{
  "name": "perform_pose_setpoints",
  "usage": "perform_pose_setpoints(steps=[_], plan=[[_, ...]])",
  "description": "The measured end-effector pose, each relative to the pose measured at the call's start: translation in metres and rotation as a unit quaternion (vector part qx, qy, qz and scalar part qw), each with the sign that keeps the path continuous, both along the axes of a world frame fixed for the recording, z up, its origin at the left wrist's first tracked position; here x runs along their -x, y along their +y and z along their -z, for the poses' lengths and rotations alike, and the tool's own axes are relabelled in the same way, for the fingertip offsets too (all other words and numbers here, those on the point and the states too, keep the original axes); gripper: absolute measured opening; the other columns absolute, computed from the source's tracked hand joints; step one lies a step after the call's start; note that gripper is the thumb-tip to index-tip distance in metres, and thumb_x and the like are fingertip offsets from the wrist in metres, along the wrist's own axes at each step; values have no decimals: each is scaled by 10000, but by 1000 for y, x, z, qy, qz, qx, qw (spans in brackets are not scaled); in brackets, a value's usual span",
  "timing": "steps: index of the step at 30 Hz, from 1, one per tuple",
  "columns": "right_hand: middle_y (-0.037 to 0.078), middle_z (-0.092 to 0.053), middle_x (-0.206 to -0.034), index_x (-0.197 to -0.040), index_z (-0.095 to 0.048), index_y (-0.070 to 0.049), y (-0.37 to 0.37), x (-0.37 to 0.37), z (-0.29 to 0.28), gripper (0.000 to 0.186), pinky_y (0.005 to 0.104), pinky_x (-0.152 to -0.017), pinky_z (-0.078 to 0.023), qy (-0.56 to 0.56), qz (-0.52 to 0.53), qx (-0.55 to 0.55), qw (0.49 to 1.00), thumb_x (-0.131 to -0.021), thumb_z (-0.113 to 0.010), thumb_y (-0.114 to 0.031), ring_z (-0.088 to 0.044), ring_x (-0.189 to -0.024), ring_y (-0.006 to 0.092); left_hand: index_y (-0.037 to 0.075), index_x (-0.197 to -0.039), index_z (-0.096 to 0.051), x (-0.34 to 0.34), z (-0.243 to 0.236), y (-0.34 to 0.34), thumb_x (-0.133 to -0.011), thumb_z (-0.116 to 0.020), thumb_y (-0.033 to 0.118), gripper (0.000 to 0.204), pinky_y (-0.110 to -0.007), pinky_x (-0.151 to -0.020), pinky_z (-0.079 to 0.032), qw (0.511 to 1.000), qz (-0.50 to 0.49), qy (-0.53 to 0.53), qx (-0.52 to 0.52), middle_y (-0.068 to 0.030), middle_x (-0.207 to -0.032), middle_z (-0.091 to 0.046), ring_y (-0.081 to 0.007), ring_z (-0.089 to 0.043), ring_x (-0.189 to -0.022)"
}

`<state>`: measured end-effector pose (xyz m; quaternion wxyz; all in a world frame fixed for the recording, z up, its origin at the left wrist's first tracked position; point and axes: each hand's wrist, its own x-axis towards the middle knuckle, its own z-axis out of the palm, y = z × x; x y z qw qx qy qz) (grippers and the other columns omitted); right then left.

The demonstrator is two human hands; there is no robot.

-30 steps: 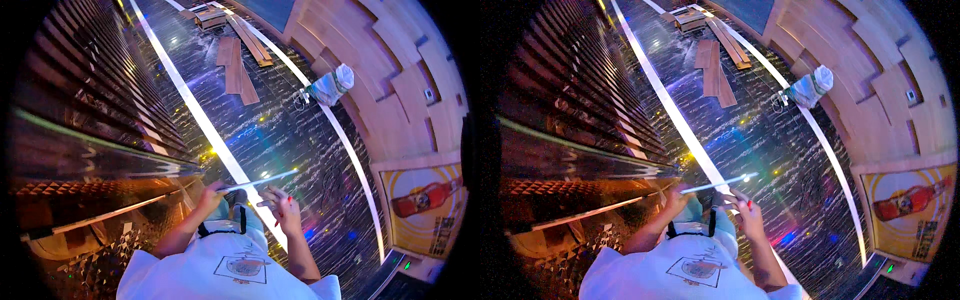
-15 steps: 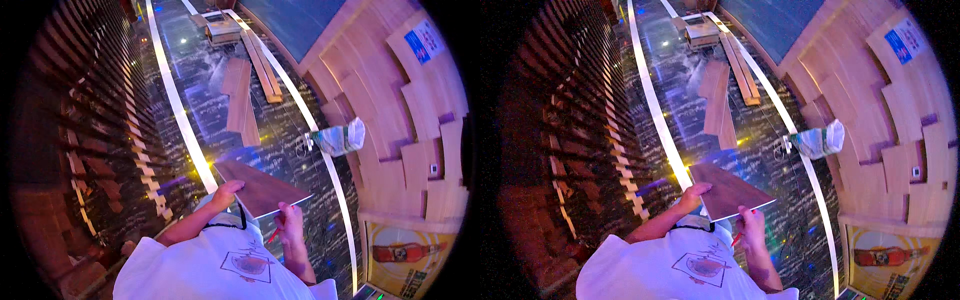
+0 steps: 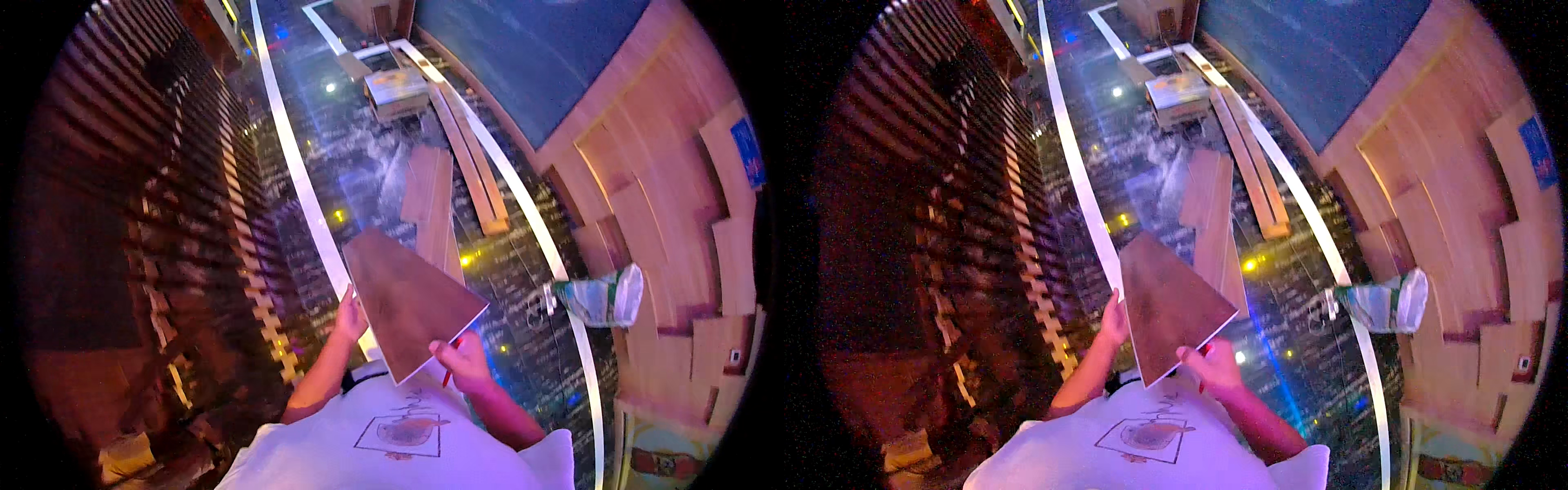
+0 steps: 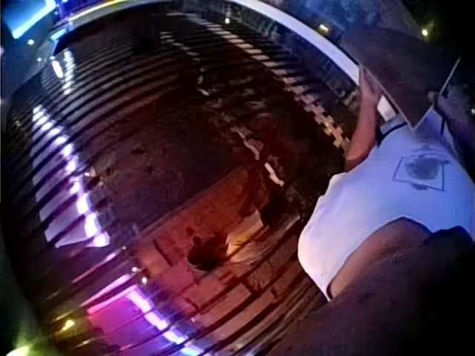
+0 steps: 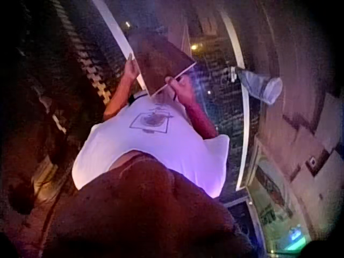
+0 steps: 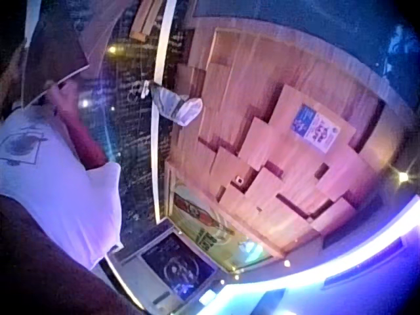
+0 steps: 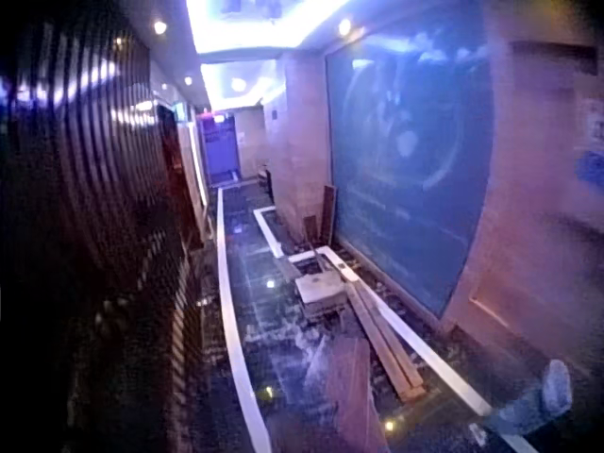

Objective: The person measures and marks wood flooring planks with a pencil and square, carries a plank to a cutting station, and then returns to fit the plank against the wall.

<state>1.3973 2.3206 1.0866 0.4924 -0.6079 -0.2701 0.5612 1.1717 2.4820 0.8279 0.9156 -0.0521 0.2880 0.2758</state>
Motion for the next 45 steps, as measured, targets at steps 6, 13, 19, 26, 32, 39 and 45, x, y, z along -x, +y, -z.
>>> perform_pose_setpoints(steps=[6,13,19,26,32,39,45], plan=[[43,-670,-922,-1192,-621,39,196,-49,4,484,276,-609,-492,18,-70,-50,996,-889,-700,-330,-599,-722,88,33,-1376,-513,-40,-54,196,-982,-564,350,509,-487,-1105,-387,991,-28,101,-79,-158,-1357,-583,-337,-540,-1255],[71,-630,-1164,-1301,-556,29,413,-85,-18,570,316,-856,-493,35,-116,-49,991,-872,-696,-319,-587,-1019,145,6,-1358,-512,-58,-103,397,-940,-621,249,496,-484,-1103,-400,987,-117,69,-88,-158,-1339,-590,-343,-555,-1234],[75,-601,-1222,-1354,-500,29,610,-106,29,666,323,-879,-490,98,-68,-44,992,-809,-716,-286,-578,-1061,155,4,-1389,-466,-50,-49,620,-877,-695,100,569,-472,-1097,-420,988,-66,99,-95,-159,-1340,-571,-326,-538,-1248],[82,-685,-989,-1350,-512,33,764,-113,83,576,188,-509,-374,202,118,25,972,-889,-660,-279,-647,-786,130,-22,-1373,-450,-56,-56,834,-876,-683,90,561,-489,-1104,-410,977,6,163,-138,-161,-1332,-561,-346,-543,-1230],[206,-648,-1175,-1417,-425,53,789,-134,158,566,218,-548,-451,237,357,25,903,-988,-496,-309,-668,-1043,231,-28,-1397,-399,-72,-88,1010,-853,-707,79,635,-489,-1081,-438,957,26,208,-199,-176,-1327,-546,-333,-544,-1225],[321,-605,-1210,-1432,-382,59,890,-182,287,762,491,-1011,-474,369,481,68,793,-1001,-368,-569,-608,-1140,418,-23,-1380,-411,-150,-134,1185,-843,-706,86,623,-476,-1030,-474,908,33,312,-276,-146,-1274,-553,-303,-564,-1184],[178,-697,-809,-1156,-552,23,996,-273,386,534,333,-486,-537,119,437,277,847,-1033,-429,-482,-689,-614,266,-14,-1377,-446,-221,-140,1307,-816,-729,105,640,-456,-1002,-488,891,42,283,-352,-120,-1223,-590,-275,-598,-1117]])
